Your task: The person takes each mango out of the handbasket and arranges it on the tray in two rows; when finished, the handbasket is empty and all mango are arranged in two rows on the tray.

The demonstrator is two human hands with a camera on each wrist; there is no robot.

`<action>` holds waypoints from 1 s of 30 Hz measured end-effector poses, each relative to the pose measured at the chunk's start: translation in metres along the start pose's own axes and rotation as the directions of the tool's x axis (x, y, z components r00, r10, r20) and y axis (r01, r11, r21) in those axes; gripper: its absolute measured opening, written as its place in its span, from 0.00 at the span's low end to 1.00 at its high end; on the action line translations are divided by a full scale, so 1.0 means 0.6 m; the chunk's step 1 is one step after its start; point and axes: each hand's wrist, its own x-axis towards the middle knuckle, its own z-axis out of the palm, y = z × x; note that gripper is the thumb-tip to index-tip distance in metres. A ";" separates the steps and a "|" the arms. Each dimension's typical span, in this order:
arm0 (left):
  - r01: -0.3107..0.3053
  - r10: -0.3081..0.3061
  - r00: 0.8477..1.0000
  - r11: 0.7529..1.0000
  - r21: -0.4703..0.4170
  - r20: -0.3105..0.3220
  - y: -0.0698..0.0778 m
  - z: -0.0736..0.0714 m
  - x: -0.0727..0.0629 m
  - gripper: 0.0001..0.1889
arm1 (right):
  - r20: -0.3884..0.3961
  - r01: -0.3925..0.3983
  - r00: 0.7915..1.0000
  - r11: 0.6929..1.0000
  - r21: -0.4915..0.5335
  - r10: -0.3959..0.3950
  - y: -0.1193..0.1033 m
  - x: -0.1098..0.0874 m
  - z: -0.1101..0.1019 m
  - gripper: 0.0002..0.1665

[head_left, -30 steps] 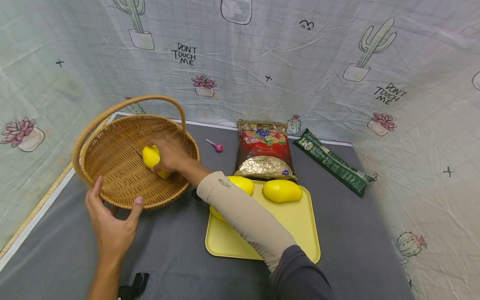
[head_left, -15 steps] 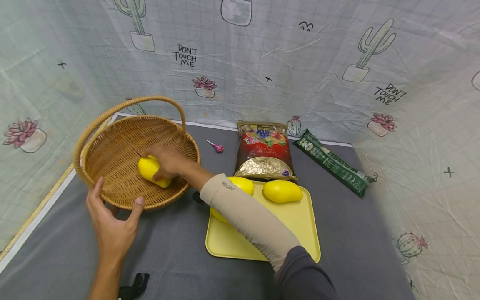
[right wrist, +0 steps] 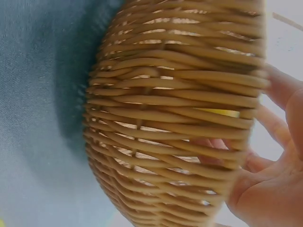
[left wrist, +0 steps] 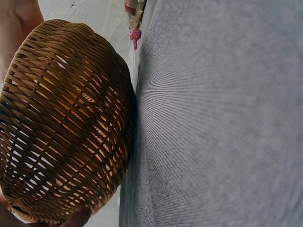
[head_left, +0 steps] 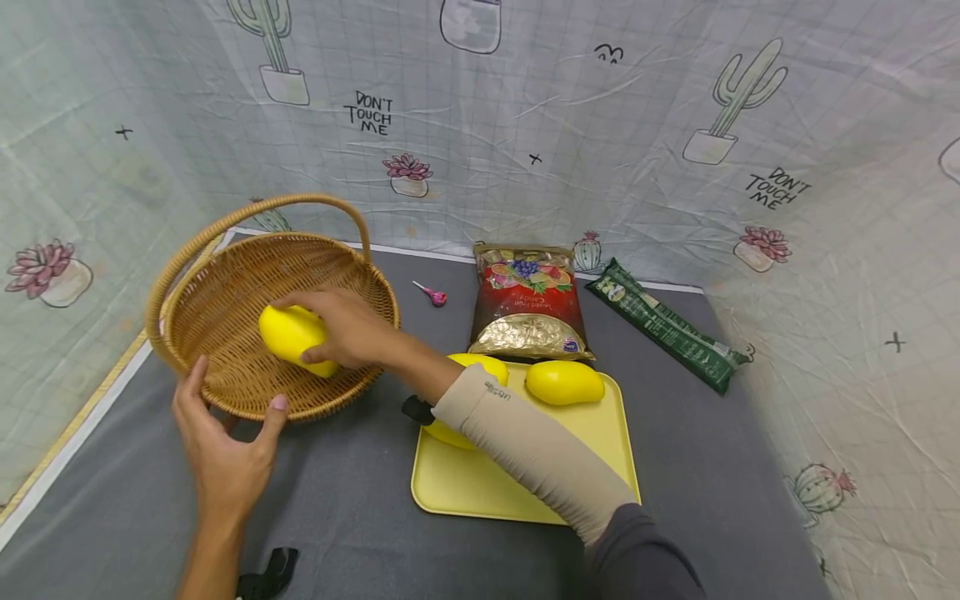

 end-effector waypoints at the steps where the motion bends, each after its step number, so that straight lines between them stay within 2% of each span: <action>1: 0.000 0.000 1.000 1.000 -0.001 0.001 0.000 0.000 0.000 0.52 | -0.010 0.005 1.000 1.000 0.007 -0.005 -0.002 -0.006 -0.004 0.45; 10: -0.002 0.002 1.000 1.000 -0.017 0.002 0.002 0.001 0.001 0.51 | -0.126 0.090 0.989 0.991 0.097 -0.078 -0.006 -0.056 -0.036 0.45; 16: -0.003 0.003 1.000 1.000 -0.015 0.004 0.000 0.001 0.000 0.52 | -0.164 0.123 0.982 0.979 0.164 -0.096 0.000 -0.086 -0.051 0.45; 22: -0.009 0.009 1.000 1.000 -0.022 0.001 0.000 0.003 0.000 0.52 | -0.191 0.138 0.977 0.966 0.220 -0.096 0.012 -0.119 -0.065 0.45; 30: -0.009 0.009 1.000 1.000 -0.028 -0.007 0.000 0.002 0.000 0.51 | -0.191 0.097 0.981 0.949 0.299 -0.040 0.035 -0.177 -0.082 0.45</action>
